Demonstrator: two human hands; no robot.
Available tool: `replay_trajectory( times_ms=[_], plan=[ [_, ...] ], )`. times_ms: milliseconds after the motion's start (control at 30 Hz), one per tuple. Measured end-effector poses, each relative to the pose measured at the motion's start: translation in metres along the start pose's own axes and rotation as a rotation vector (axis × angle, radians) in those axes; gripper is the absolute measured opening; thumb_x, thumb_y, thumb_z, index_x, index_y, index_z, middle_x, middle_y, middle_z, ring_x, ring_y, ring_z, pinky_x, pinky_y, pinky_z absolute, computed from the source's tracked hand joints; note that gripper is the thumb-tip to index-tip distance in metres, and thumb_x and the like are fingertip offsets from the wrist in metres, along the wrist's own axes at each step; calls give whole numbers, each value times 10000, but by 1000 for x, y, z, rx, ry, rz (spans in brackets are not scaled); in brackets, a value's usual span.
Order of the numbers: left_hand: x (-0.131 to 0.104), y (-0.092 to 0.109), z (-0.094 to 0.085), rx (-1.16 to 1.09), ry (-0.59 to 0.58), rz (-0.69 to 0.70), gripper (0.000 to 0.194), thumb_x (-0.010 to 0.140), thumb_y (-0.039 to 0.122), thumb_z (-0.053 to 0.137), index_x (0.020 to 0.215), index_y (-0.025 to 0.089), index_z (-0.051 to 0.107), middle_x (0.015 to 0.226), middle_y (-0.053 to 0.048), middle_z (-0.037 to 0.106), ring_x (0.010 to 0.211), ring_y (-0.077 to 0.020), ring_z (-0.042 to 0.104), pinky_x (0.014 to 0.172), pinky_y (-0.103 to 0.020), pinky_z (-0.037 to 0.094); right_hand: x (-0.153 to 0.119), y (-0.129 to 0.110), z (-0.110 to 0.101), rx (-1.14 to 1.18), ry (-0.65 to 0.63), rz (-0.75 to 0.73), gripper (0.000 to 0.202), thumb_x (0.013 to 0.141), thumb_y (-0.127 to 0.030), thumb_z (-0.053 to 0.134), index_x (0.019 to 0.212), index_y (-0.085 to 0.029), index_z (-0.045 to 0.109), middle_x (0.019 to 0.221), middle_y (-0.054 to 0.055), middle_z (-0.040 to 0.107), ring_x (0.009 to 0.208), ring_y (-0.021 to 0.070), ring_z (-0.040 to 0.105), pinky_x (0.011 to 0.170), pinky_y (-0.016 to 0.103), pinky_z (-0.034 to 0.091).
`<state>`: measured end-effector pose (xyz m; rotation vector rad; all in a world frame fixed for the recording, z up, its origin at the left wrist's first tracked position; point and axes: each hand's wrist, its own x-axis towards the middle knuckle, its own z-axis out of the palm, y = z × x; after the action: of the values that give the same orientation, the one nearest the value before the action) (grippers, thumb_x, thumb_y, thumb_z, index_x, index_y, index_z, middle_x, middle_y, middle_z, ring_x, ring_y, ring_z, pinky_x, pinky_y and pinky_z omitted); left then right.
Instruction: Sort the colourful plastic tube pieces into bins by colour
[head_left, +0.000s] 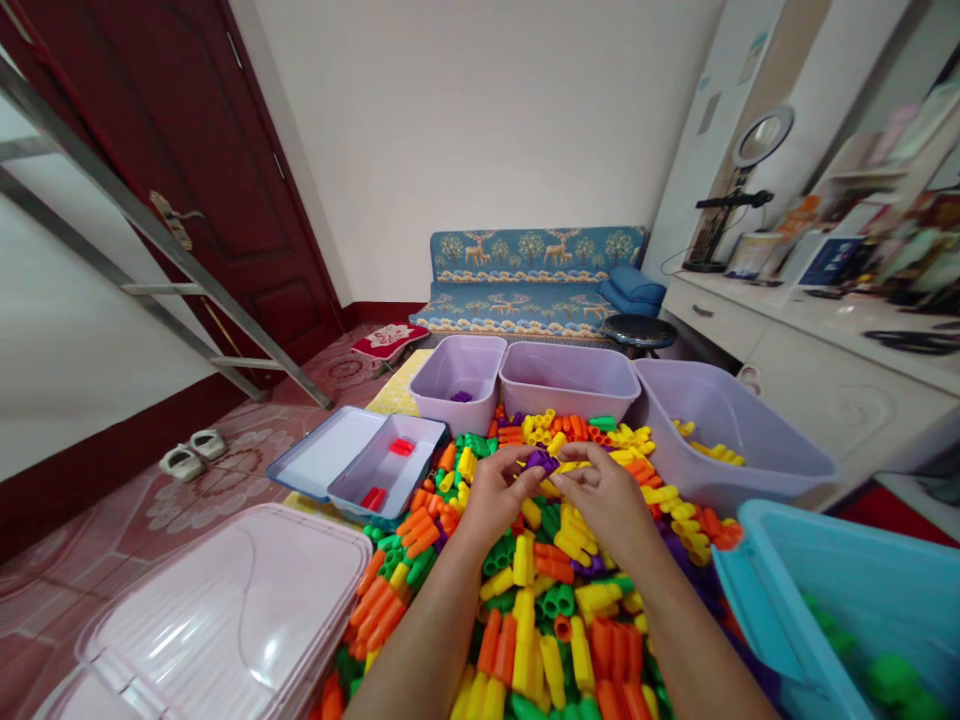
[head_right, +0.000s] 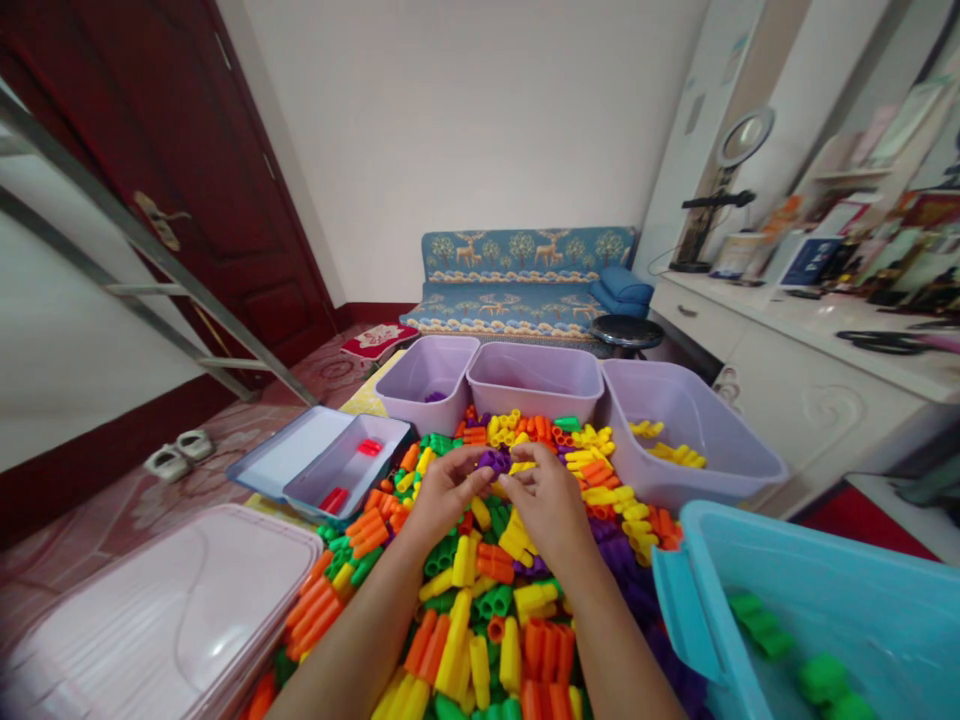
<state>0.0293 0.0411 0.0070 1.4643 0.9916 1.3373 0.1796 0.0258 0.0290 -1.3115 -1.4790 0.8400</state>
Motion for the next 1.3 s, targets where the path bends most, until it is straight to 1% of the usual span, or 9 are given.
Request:
replay_trajectory(
  times_ms=[100, 200, 300, 367, 533, 633, 767, 1000, 1300],
  plan=[
    [4, 1, -2, -81, 138, -59, 415, 721, 392, 698, 1021, 110, 647, 809, -73, 706, 605, -155, 654, 598, -283, 560, 1, 1, -2, -39, 9, -15, 264, 742, -316, 615, 979, -203, 597, 1022, 69, 679, 745, 171, 673, 662, 313, 552],
    [9, 7, -9, -174, 299, -78, 500, 714, 401, 699, 1114, 112, 615, 874, -84, 723, 670, -187, 695, 686, -330, 580, 1, 2, -2, -67, -31, -23, 225, 751, -314, 604, 945, -202, 627, 987, 62, 689, 748, 176, 671, 684, 322, 549],
    [13, 14, -20, -281, 381, -4, 514, 765, 350, 657, 1228, 147, 568, 1101, -102, 692, 991, -225, 671, 913, -354, 522, 0, 1, 0, -85, -57, -34, 215, 751, -308, 601, 934, -201, 640, 948, 55, 700, 739, 176, 671, 693, 320, 543],
    [15, 16, -26, -342, 391, 74, 526, 797, 297, 620, 1301, 188, 517, 1279, -88, 601, 1217, -224, 538, 1040, -336, 425, -2, 0, 1, -82, -67, -36, 221, 752, -305, 599, 941, -200, 641, 956, 55, 703, 743, 177, 670, 692, 315, 540],
    [17, 11, -37, -386, 291, 81, 666, 798, 193, 569, 1424, 265, 351, 1535, -24, 247, 1398, -228, 274, 1129, -345, 295, -2, -1, 1, -84, -56, -35, 214, 756, -311, 594, 931, -197, 643, 956, 57, 704, 741, 175, 666, 691, 310, 540],
    [19, 5, -41, -285, 256, 18, 728, 770, 192, 596, 1440, 259, 319, 1547, -20, 206, 1422, -229, 201, 1158, -360, 214, -1, 2, 1, -91, -50, -31, 220, 757, -313, 590, 935, -195, 644, 945, 58, 702, 739, 177, 665, 688, 313, 543],
    [18, 4, -39, -147, 262, -2, 699, 760, 245, 629, 1411, 245, 376, 1525, -35, 288, 1417, -246, 222, 1151, -376, 233, 1, 7, 2, -94, -51, -43, 225, 759, -314, 587, 941, -194, 644, 948, 58, 700, 743, 179, 669, 690, 314, 548],
    [15, 5, -29, 154, 244, 6, 321, 793, 209, 560, 1092, 136, 653, 1167, -123, 660, 1120, -247, 596, 993, -392, 448, 1, 9, 2, -130, -74, -60, 213, 765, -306, 589, 940, -204, 657, 958, 48, 699, 757, 172, 671, 720, 304, 544],
    [7, 1, -16, 509, -79, 6, 260, 797, 235, 595, 1027, 168, 693, 1029, -76, 718, 936, -207, 666, 829, -308, 527, 1, 3, -6, -325, -97, -60, 209, 781, -322, 569, 922, -208, 673, 897, 45, 706, 786, 179, 667, 734, 287, 512]
  ],
)
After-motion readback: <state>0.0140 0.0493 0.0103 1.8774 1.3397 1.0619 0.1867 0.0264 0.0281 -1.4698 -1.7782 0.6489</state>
